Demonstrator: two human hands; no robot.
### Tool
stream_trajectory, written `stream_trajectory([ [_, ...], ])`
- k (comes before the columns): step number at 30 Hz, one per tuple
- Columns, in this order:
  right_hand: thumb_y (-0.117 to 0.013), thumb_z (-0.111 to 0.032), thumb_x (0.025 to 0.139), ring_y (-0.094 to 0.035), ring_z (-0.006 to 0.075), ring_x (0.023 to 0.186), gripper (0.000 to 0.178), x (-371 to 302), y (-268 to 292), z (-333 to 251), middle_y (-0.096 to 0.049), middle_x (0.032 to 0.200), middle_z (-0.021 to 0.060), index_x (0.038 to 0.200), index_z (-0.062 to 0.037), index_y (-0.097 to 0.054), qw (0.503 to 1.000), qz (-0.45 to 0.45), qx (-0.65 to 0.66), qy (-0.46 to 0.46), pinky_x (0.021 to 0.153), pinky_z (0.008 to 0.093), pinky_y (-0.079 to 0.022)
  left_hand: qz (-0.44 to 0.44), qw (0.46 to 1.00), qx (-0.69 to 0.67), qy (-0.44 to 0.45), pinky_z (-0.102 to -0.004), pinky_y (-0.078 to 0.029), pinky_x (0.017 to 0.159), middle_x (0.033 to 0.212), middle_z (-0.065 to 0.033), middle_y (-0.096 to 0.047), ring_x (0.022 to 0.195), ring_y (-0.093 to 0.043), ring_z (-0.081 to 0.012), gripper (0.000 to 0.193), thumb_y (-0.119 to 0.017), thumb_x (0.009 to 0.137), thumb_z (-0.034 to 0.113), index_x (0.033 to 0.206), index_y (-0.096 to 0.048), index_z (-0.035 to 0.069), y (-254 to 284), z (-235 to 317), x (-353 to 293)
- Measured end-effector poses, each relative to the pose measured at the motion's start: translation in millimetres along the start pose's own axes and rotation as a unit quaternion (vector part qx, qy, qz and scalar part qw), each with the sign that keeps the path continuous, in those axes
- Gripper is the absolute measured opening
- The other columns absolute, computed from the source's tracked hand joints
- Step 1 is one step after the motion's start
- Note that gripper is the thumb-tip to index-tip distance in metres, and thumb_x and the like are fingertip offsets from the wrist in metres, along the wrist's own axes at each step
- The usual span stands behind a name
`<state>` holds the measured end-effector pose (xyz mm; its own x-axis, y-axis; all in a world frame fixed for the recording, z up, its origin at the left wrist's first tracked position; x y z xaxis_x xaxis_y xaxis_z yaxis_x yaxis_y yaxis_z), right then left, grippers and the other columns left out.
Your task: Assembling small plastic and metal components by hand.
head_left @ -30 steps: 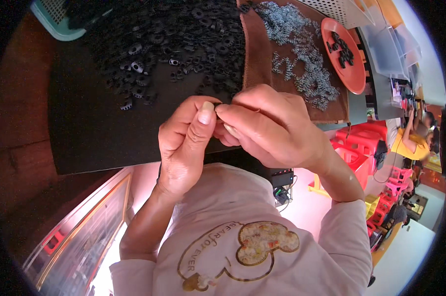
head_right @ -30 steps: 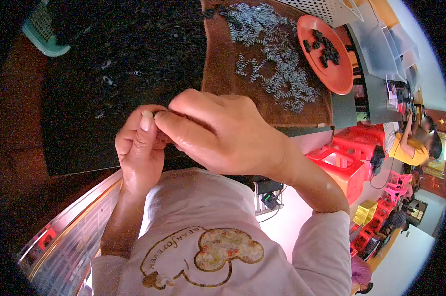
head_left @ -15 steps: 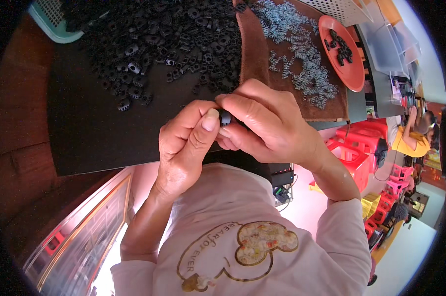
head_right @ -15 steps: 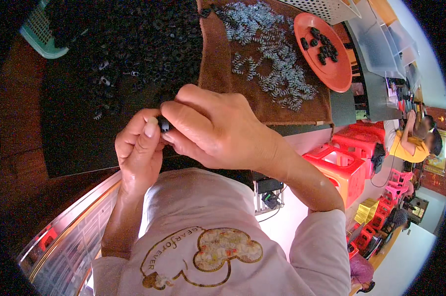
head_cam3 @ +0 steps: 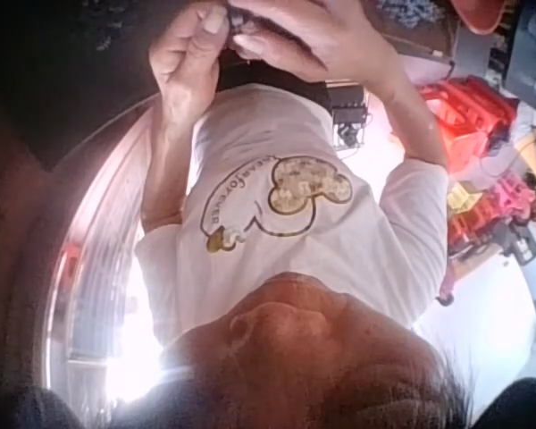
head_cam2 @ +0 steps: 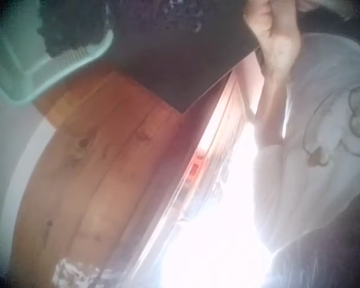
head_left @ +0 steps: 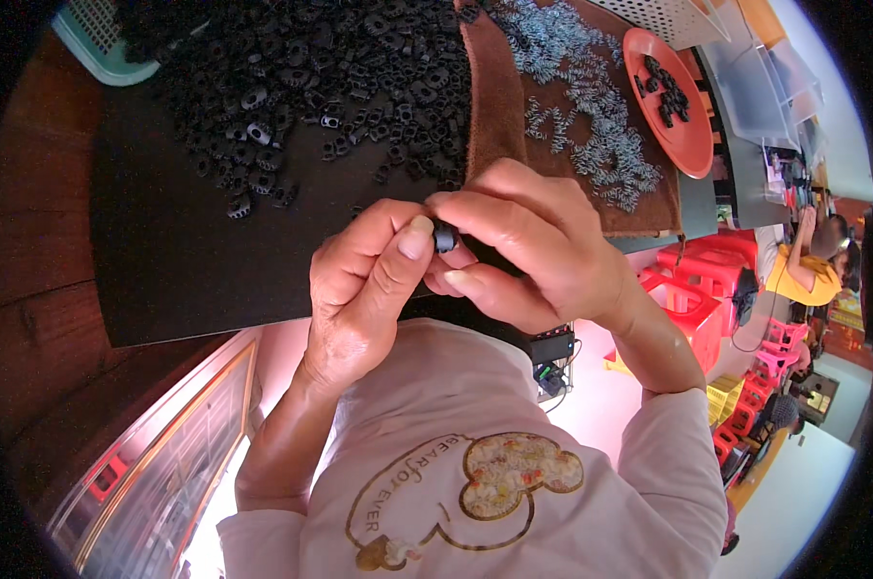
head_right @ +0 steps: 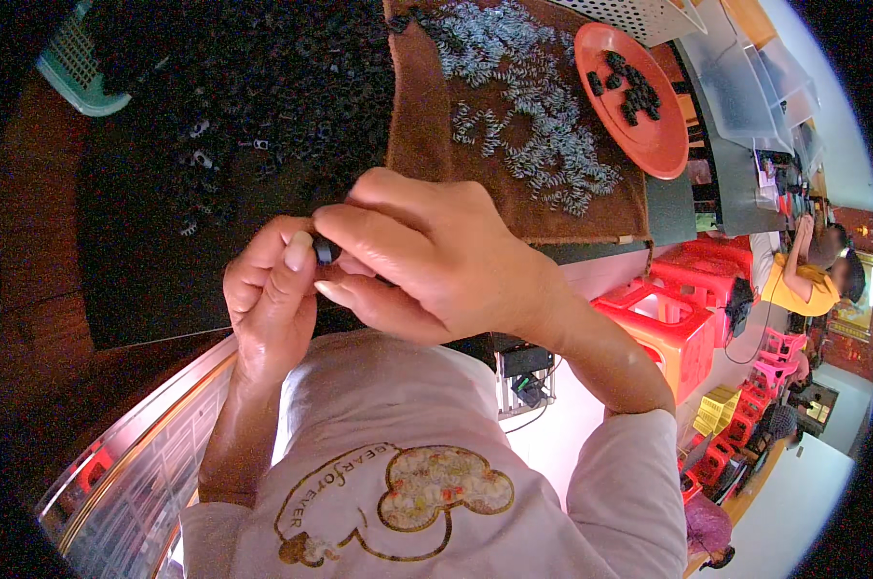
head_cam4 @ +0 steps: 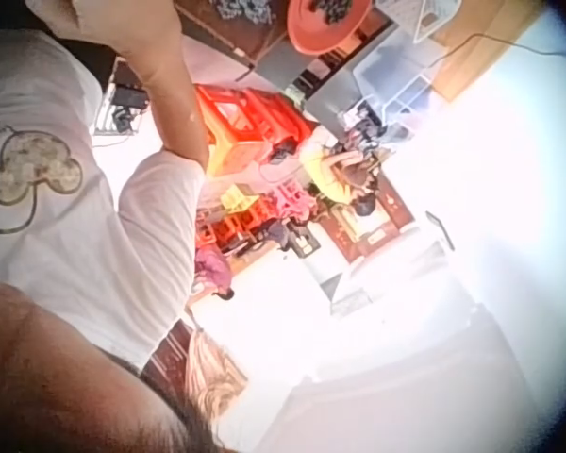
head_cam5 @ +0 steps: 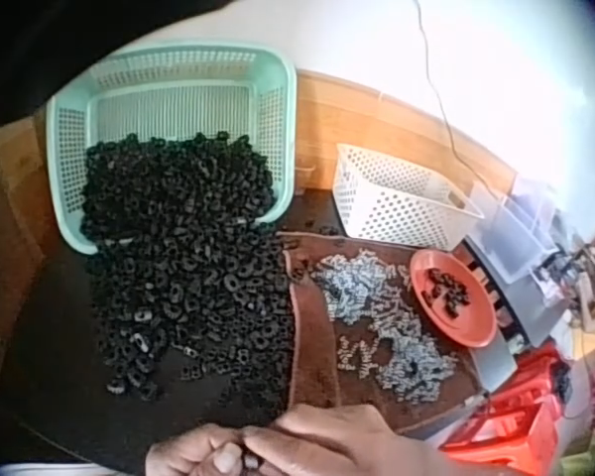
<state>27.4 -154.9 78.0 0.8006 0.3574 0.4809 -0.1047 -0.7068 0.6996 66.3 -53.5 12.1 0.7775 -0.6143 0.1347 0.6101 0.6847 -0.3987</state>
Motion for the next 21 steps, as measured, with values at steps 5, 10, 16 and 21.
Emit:
stream_trajectory([
  [5, -0.066, -0.002, 0.077, -0.056, 0.0178, 0.061, 0.033, -8.5, 13.2, 6.8, -0.058, 0.080, 0.0111, 0.108, 0.0052, -0.059, 0.998, 0.054, -0.009, -0.008, 0.051, 0.0277, -0.045, 0.000, 0.996, -0.070, 0.053, -0.0262, -0.053, 0.070, 0.088, -0.0108, -0.064, 0.073, -0.062, -0.0134, 0.025, -0.043, 0.100, 0.020, 0.104, -0.054, -0.003, 1.7, -10.5, -3.2],
  [10, -0.064, 0.007, 0.078, -0.055, 0.0191, 0.061, 0.026, -14.8, 15.8, 14.5, -0.058, 0.078, 0.0109, 0.103, 0.0033, -0.060, 0.996, 0.068, -0.051, -0.033, 0.051, 0.0282, -0.044, 0.008, 0.998, -0.026, 0.064, -0.0304, -0.054, 0.063, 0.088, -0.0160, -0.064, 0.068, -0.062, -0.0186, 0.029, -0.043, 0.099, 0.023, 0.101, -0.054, -0.004, 0.7, -11.9, -2.1],
  [16, -0.068, -0.003, 0.077, -0.058, 0.0259, 0.059, 0.021, -21.5, 10.4, 26.0, -0.056, 0.078, 0.0097, 0.096, -0.0018, -0.059, 0.993, 0.066, -0.087, -0.053, 0.048, 0.0339, -0.047, 0.003, 0.998, -0.014, 0.065, -0.0293, -0.054, 0.063, 0.087, -0.0155, -0.064, 0.067, -0.063, -0.0182, 0.028, -0.043, 0.099, 0.021, 0.099, -0.055, -0.004, -0.1, -11.8, -1.4],
  [21, -0.068, -0.003, 0.077, -0.058, 0.0264, 0.059, 0.021, -22.6, 11.6, 24.9, -0.055, 0.077, 0.0098, 0.096, -0.0020, -0.059, 0.993, 0.062, -0.079, -0.065, 0.049, 0.0340, -0.047, 0.008, 0.998, -0.013, 0.063, -0.0289, -0.053, 0.063, 0.088, -0.0155, -0.064, 0.067, -0.062, -0.0181, 0.028, -0.043, 0.099, 0.022, 0.100, -0.055, -0.004, 0.0, -12.4, -1.6],
])
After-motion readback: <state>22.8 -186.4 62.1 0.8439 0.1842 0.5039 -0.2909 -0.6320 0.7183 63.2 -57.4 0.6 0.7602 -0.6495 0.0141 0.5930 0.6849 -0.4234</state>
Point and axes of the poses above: each hand's wrist, its own x-axis towards the middle knuckle, its own y-axis out of the back of the hand, z = x × y, the point moved 8 cm from there along x, towards the middle knuckle
